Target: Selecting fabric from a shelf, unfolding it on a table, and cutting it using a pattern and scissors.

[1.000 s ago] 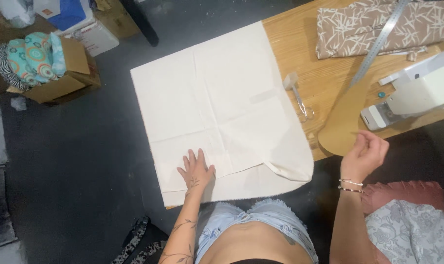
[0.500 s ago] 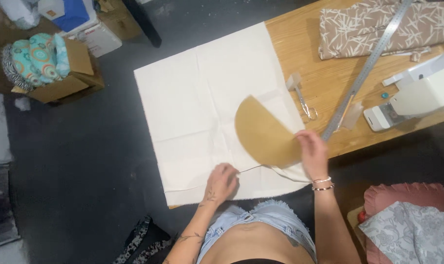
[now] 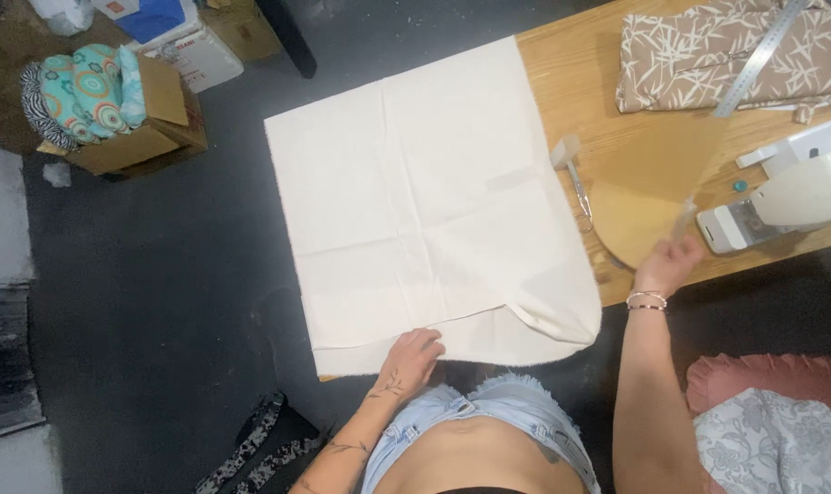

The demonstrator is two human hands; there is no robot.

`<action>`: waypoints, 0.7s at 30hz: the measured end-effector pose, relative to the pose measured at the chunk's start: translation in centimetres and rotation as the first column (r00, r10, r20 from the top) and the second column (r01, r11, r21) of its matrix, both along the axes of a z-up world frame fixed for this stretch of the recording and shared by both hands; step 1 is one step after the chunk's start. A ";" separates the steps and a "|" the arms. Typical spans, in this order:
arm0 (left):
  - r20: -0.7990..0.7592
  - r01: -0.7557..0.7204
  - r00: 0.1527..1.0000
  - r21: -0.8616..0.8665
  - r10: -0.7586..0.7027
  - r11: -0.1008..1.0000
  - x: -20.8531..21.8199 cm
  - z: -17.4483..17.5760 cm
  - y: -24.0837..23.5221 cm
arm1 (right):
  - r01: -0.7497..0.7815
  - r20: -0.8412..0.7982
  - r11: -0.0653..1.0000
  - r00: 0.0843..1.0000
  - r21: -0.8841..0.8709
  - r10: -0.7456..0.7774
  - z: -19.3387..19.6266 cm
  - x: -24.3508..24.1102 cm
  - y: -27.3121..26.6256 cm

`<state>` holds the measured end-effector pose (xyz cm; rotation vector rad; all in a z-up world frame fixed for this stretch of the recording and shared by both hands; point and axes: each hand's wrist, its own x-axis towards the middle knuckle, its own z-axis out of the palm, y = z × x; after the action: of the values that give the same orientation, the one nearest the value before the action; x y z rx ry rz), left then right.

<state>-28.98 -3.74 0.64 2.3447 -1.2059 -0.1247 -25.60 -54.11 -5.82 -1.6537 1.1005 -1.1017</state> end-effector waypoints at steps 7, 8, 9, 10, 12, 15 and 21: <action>-0.586 -0.131 0.762 0.276 0.275 0.952 1.4 11.4 -1.3 | -0.717 -0.515 0.697 0.607 -0.025 0.606 11.9 -0.8 9.6; -0.576 -0.153 0.765 0.273 0.289 0.950 1.6 12.2 -1.2 | -0.870 -0.498 0.477 0.359 0.127 0.789 11.1 -1.1 9.5; -0.577 -0.154 0.763 0.274 0.290 0.949 2.3 14.6 -1.2 | -0.870 -0.499 0.475 0.357 0.129 0.789 11.8 -1.1 10.2; -0.575 -0.184 0.760 0.258 0.304 0.948 2.9 17.0 -1.1 | -0.859 -0.421 0.383 0.225 0.341 0.879 12.6 -1.1 10.8; -0.565 -0.226 0.759 0.238 0.324 0.945 5.1 21.0 -0.8 | -0.814 -0.312 0.257 0.098 0.522 0.945 13.1 -0.4 11.3; -0.388 -0.224 0.892 0.063 0.230 0.973 8.8 25.7 0.0 | -0.761 -0.202 0.144 0.018 0.633 0.979 12.4 0.1 11.3; 0.214 -0.215 0.959 0.123 0.186 0.969 21.0 34.3 -3.8 | -0.830 -0.549 0.197 -0.151 0.522 0.822 16.3 1.9 12.0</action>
<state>-7.94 -7.54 34.98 2.6454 -1.0703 0.0997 -23.70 -42.06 10.48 -2.2968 0.1065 0.6519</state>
